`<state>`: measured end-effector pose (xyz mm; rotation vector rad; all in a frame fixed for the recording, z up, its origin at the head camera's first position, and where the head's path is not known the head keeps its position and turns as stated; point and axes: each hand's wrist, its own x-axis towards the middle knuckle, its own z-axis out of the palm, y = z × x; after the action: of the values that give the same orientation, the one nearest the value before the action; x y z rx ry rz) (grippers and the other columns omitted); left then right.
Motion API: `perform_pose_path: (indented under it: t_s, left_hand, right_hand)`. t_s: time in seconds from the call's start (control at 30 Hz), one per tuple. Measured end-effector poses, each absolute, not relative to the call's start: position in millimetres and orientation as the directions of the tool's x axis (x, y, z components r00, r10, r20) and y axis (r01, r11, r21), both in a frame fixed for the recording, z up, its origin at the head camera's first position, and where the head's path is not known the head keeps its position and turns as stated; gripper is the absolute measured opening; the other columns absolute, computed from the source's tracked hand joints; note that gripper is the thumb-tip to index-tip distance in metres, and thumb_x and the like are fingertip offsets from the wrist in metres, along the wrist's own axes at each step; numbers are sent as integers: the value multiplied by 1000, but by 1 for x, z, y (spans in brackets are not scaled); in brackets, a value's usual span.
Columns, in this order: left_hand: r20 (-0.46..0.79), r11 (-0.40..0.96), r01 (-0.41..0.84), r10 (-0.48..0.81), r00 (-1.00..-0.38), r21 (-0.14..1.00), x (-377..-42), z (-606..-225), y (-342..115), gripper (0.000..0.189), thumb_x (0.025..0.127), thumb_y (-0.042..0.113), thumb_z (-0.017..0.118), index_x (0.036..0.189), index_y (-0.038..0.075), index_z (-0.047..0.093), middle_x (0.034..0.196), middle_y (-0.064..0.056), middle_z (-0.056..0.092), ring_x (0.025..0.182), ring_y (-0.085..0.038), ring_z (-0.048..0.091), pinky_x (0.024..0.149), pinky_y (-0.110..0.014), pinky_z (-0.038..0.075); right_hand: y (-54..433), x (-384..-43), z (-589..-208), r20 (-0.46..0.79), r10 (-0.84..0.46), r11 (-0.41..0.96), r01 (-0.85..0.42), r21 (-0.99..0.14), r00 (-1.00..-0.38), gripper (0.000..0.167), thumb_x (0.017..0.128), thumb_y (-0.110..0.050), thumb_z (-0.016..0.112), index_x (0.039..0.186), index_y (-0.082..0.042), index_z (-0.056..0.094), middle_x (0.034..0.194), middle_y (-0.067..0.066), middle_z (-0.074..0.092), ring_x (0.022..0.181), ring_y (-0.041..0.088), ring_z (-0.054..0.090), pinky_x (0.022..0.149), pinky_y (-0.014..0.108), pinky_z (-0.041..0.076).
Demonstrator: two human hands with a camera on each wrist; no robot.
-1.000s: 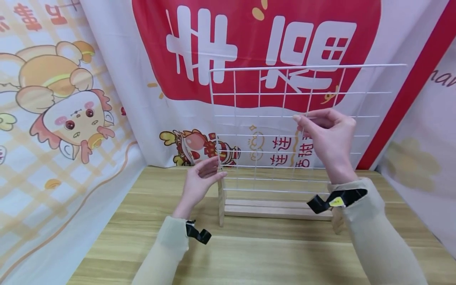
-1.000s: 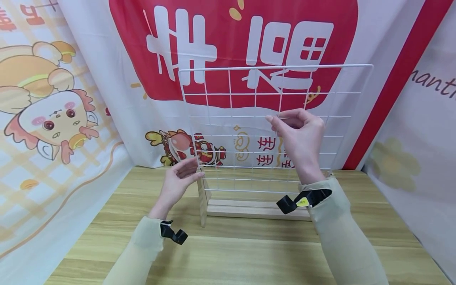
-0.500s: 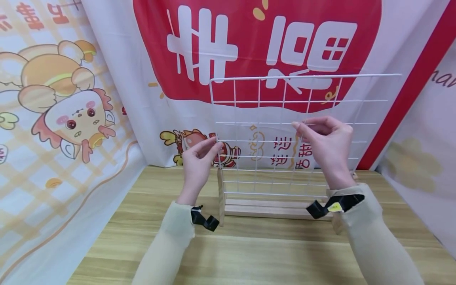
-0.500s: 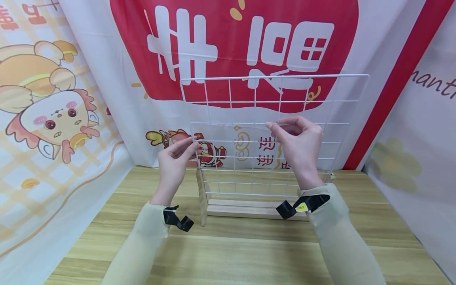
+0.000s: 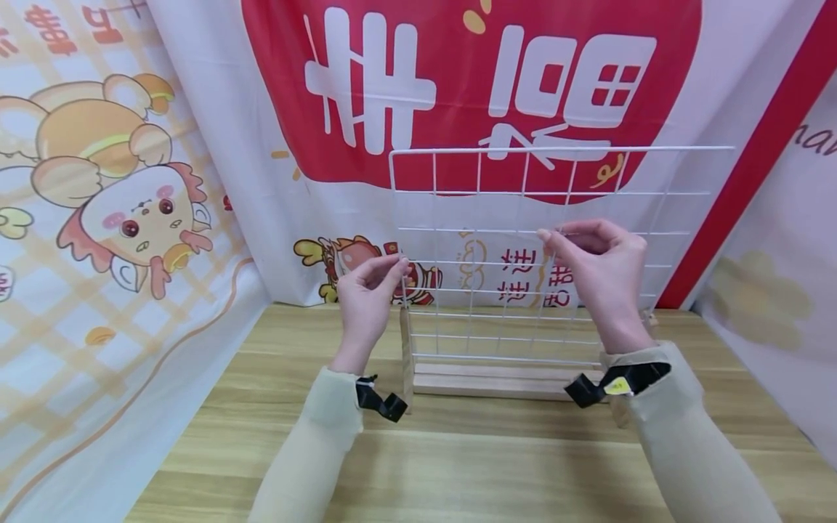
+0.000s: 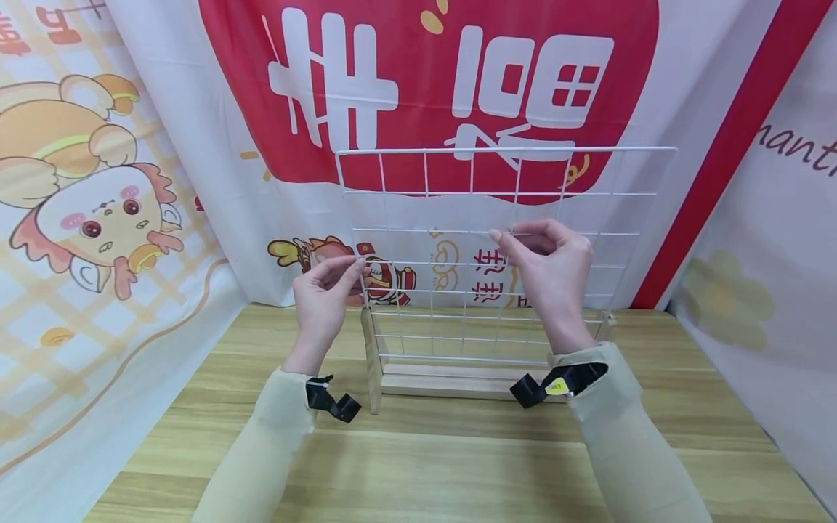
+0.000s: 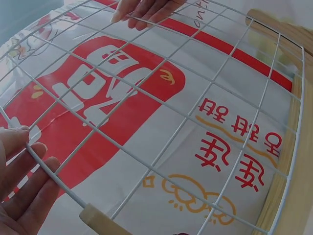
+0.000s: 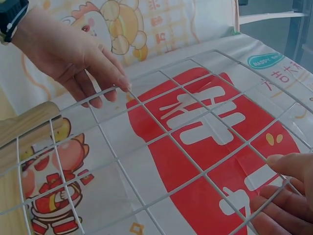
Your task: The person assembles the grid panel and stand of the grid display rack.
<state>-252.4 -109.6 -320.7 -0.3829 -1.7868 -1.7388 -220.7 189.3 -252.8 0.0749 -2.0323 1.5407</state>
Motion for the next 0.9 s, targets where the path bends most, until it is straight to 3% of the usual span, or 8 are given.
perform_pose_path:
  t_s: [0.17, 0.37, 0.6, 0.73, 0.9]
  left_hand:
    - [607, 108, 599, -210, -766, 794, -252, -322, -107, 25, 92, 28, 79, 104, 7, 78, 92, -5, 77, 82, -23, 73, 73, -39, 62]
    - [607, 114, 597, -220, -764, 794, -252, -325, -106, 25, 92, 29, 78, 102, 7, 78, 91, -4, 76, 80, -24, 73, 73, -48, 61]
    - [614, 117, 605, -229, -756, 788, -251, -326, -106, 24, 92, 28, 78, 102, 6, 78, 91, -6, 76, 79, -26, 73, 68, -32, 62]
    - [621, 113, 613, -229, -750, 782, -251, -326, -106, 24, 93, 27, 77, 102, 5, 78, 91, -8, 76, 78, -25, 73, 68, -30, 61]
    - [611, 122, 601, -231, -757, 790, -235, -310, -101, 17, 95, 13, 75, 102, -3, 75, 91, -12, 76, 79, -33, 72, 67, -27, 61]
  right_hand:
    - [198, -212, -259, 425, 272, 325, -333, -885, -864, 52, 85, -52, 78, 127, -23, 73, 114, -1, 74, 100, 14, 70, 84, 19, 55]
    - [221, -199, -268, 448, 299, 337, -346, -876, -843, 47, 88, -41, 80, 130, -22, 72, 116, 1, 73, 96, 10, 72, 82, 18, 55]
    - [265, -189, -282, 382, 375, 321, -268, -908, -845, 48, 87, -33, 83, 128, -11, 72, 107, -6, 75, 86, 5, 73, 76, 17, 55]
    - [290, -179, -290, 333, 383, 282, -234, -930, -862, 49, 87, -30, 83, 129, -9, 71, 105, -8, 75, 85, 5, 73, 77, 14, 53]
    - [313, -171, -298, 309, 411, 134, -279, -951, -858, 46, 83, -20, 87, 125, -5, 73, 100, -6, 76, 80, 7, 74, 75, 13, 54]
